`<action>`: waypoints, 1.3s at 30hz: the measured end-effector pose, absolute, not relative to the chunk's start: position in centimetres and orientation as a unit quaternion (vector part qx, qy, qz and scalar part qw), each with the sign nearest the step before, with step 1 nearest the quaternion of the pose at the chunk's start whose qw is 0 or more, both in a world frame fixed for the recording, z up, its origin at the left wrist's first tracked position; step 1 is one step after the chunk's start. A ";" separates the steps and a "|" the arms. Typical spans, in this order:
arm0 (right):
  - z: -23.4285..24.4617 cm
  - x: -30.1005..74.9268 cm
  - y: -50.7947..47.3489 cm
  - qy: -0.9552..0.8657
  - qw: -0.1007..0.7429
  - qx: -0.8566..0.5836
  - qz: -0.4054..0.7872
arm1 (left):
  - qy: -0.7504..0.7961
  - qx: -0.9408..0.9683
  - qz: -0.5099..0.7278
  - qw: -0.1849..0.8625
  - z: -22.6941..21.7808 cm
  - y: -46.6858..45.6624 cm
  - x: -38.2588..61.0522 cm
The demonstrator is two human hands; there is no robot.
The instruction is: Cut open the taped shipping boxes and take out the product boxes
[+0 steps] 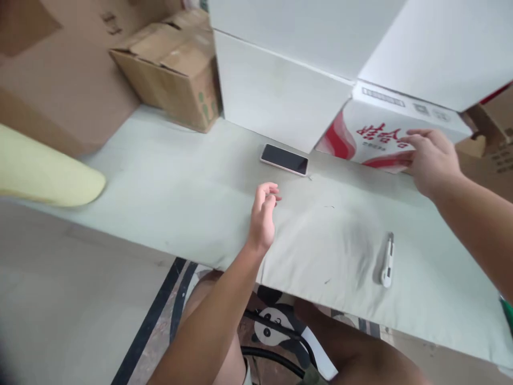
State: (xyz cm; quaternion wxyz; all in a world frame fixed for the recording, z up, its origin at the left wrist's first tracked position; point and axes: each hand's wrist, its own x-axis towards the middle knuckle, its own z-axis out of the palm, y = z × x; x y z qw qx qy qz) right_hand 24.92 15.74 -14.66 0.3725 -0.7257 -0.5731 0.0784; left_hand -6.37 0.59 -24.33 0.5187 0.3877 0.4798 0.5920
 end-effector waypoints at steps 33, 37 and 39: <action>-13.7 -13.8 17.9 -0.888 0.152 -0.433 0.022 | 0.513 0.297 0.727 0.347 -23.1 -0.8 -16.4; -14.6 -4.2 10.5 -0.901 0.206 -0.382 0.008 | 0.547 0.242 0.764 0.241 -23.1 -0.6 -17.9; -15.1 0.7 5.4 -0.903 0.235 -0.359 -0.015 | 0.548 0.230 0.774 0.219 -22.9 -0.4 -18.5</action>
